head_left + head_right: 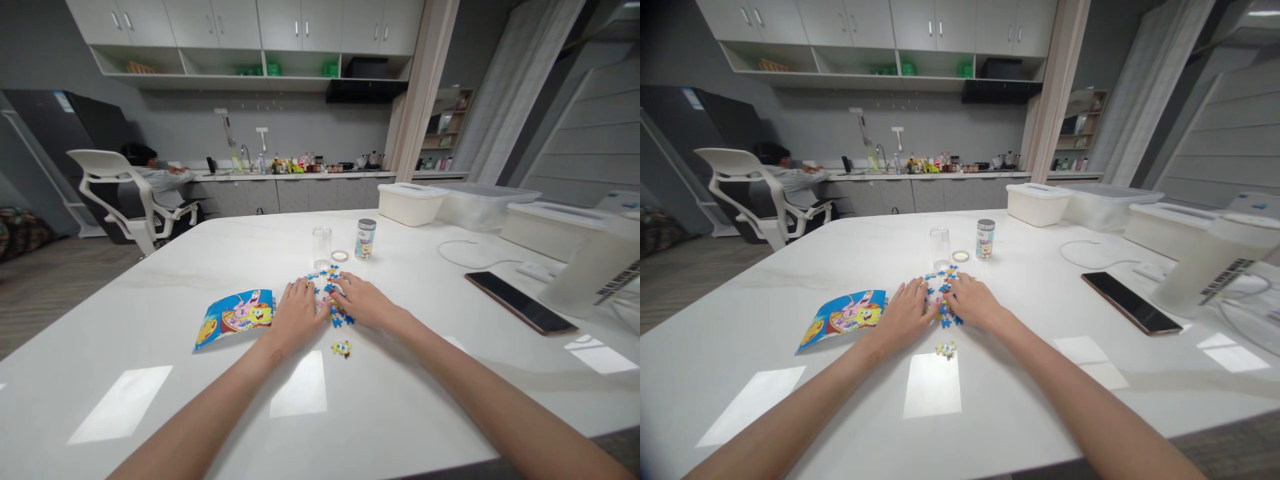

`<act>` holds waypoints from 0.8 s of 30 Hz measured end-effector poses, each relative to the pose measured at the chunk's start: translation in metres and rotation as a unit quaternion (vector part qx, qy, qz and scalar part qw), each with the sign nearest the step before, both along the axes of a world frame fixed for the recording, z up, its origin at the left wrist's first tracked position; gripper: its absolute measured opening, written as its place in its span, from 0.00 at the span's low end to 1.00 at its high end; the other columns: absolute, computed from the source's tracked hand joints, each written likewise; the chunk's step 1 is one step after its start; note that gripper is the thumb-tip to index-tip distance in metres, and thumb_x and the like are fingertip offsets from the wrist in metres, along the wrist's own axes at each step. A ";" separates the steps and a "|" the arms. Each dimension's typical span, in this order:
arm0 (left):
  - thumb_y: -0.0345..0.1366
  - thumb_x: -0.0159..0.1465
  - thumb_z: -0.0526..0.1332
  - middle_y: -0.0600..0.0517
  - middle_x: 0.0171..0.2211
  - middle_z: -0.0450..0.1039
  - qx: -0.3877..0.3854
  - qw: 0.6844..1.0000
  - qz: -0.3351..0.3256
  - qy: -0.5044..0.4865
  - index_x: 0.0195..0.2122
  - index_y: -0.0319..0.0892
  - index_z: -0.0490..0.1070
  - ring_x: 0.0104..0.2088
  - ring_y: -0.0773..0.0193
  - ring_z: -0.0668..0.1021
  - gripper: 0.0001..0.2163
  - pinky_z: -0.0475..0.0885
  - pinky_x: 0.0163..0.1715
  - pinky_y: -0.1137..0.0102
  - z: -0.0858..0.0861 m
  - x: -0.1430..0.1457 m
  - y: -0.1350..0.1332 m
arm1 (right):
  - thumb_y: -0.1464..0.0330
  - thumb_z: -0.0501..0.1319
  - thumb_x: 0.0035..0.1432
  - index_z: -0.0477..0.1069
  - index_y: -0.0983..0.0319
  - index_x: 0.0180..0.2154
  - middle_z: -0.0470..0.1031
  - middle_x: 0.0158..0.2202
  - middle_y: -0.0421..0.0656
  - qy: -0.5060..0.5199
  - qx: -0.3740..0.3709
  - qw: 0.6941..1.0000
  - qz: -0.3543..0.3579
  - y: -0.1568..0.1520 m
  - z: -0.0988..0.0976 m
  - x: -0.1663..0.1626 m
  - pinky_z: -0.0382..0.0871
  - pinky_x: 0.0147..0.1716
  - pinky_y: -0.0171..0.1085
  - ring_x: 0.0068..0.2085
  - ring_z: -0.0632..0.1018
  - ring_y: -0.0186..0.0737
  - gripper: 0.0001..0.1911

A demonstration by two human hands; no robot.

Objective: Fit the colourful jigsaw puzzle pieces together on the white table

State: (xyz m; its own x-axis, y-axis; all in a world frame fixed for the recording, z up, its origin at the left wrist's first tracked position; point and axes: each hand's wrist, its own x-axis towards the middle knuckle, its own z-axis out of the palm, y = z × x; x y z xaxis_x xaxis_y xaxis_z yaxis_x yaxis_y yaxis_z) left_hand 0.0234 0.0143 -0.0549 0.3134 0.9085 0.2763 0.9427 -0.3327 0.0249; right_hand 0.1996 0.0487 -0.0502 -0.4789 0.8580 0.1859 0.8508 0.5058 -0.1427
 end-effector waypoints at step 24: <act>0.49 0.70 0.45 0.40 0.66 0.56 -0.071 0.995 -0.070 0.021 0.64 0.33 0.57 0.66 0.52 0.57 0.28 0.51 0.66 0.55 0.001 0.005 -0.004 | 0.69 0.44 0.69 0.64 0.69 0.59 0.57 0.66 0.53 -0.045 0.054 0.975 0.213 0.026 -0.026 0.001 0.55 0.64 0.53 0.68 0.56 0.50 0.22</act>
